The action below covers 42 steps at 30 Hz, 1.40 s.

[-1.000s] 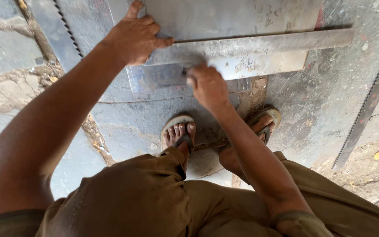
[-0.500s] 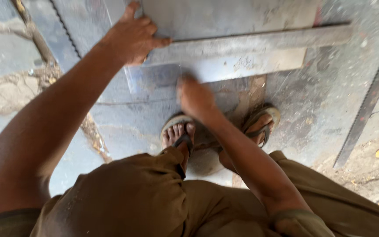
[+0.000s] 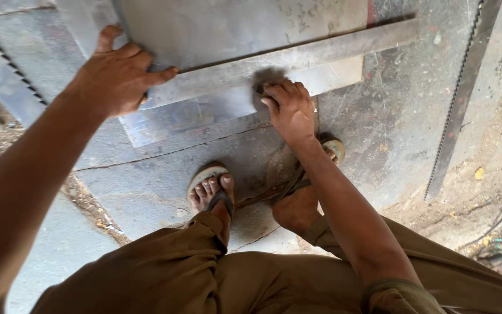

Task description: The person uses a metal ruler and a small scraper to remove residue from a large metal sheet. They repeatedly position the ruler and scrape along its edge, then lift the ruler to continue on adjacent sections.

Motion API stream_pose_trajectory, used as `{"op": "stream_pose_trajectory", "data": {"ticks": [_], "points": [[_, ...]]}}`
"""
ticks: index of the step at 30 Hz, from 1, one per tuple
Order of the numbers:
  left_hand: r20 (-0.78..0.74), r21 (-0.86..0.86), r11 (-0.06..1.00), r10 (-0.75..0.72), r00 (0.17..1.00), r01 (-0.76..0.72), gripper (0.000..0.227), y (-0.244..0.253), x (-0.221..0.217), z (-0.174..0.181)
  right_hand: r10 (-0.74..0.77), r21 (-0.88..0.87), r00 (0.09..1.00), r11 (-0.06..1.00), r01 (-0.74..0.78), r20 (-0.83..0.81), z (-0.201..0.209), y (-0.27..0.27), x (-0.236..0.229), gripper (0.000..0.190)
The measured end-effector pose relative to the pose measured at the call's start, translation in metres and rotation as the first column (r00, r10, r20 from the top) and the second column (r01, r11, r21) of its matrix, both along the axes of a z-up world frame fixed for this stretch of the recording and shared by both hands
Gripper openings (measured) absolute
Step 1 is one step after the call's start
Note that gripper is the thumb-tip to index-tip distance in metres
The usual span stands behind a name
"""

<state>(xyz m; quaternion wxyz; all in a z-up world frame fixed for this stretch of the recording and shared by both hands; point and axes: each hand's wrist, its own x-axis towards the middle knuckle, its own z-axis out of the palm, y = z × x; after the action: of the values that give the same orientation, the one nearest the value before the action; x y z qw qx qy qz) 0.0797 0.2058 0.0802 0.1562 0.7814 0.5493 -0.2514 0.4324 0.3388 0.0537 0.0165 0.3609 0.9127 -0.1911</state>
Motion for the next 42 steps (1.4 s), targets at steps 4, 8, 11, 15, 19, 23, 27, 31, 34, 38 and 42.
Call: {"op": "stream_pose_trajectory", "data": {"ticks": [4, 8, 11, 15, 19, 23, 27, 31, 34, 38, 42], "points": [[-0.031, -0.027, 1.0, 0.002, 1.0, -0.003, 0.074, 0.001, 0.001, 0.0, 0.006, -0.018, 1.0, 1.0, -0.006, 0.002, -0.015, -0.006, 0.0, 0.017], [-0.065, -0.004, 0.999, -0.035, 0.997, 0.035, 0.074, 0.001, 0.001, -0.001, 0.007, -0.009, 0.998, 1.0, -0.007, -0.066, -0.018, -0.009, -0.002, 0.018], [-0.074, 0.005, 0.999, -0.047, 0.996, 0.047, 0.074, -0.001, 0.0, -0.003, 0.013, 0.0, 0.997, 1.0, -0.013, -0.074, -0.013, -0.008, -0.004, 0.018], [-0.08, 0.019, 0.998, -0.066, 0.995, 0.068, 0.075, 0.0, 0.0, -0.002, 0.094, 0.096, 0.996, 0.991, -0.093, 0.001, -0.002, -0.002, -0.02, 0.015], [-0.047, 0.009, 0.999, -0.052, 0.998, 0.053, 0.075, 0.002, 0.001, -0.001, 0.178, 0.096, 0.943, 0.972, -0.212, 0.281, 0.015, 0.0, -0.037, 0.01], [-0.034, -0.027, 1.0, -0.001, 0.999, 0.0, 0.074, 0.01, -0.001, 0.006, 0.257, -0.474, 0.737, 0.875, 0.097, 0.626, 0.032, 0.006, -0.039, 0.015], [-0.009, 0.011, 1.0, 0.005, 1.0, -0.005, 0.072, 0.004, 0.004, 0.007, 0.086, -0.156, 0.988, 0.986, -0.066, 0.129, 0.02, -0.001, -0.019, 0.013], [-0.024, -0.047, 0.999, 0.009, 1.0, -0.01, 0.071, 0.004, 0.001, 0.005, 0.065, -0.011, 0.996, 0.998, -0.066, -0.061, -0.012, -0.002, -0.009, 0.016], [-0.029, -0.056, 0.998, -0.001, 1.0, 0.0, 0.073, 0.005, 0.001, 0.001, 0.034, 0.029, 0.999, 0.999, -0.034, 0.02, -0.019, -0.006, -0.011, 0.02], [-0.022, -0.031, 0.999, -0.029, 0.999, 0.029, 0.077, 0.005, 0.002, 0.002, 0.114, -0.197, 0.951, 0.979, -0.057, 0.288, 0.006, -0.016, -0.019, 0.013], [-0.007, -0.084, 0.996, 0.035, 0.999, -0.035, 0.073, 0.007, 0.002, 0.003, 0.059, -0.416, 0.874, 0.894, 0.169, 0.483, 0.027, -0.008, -0.016, 0.023]]}}
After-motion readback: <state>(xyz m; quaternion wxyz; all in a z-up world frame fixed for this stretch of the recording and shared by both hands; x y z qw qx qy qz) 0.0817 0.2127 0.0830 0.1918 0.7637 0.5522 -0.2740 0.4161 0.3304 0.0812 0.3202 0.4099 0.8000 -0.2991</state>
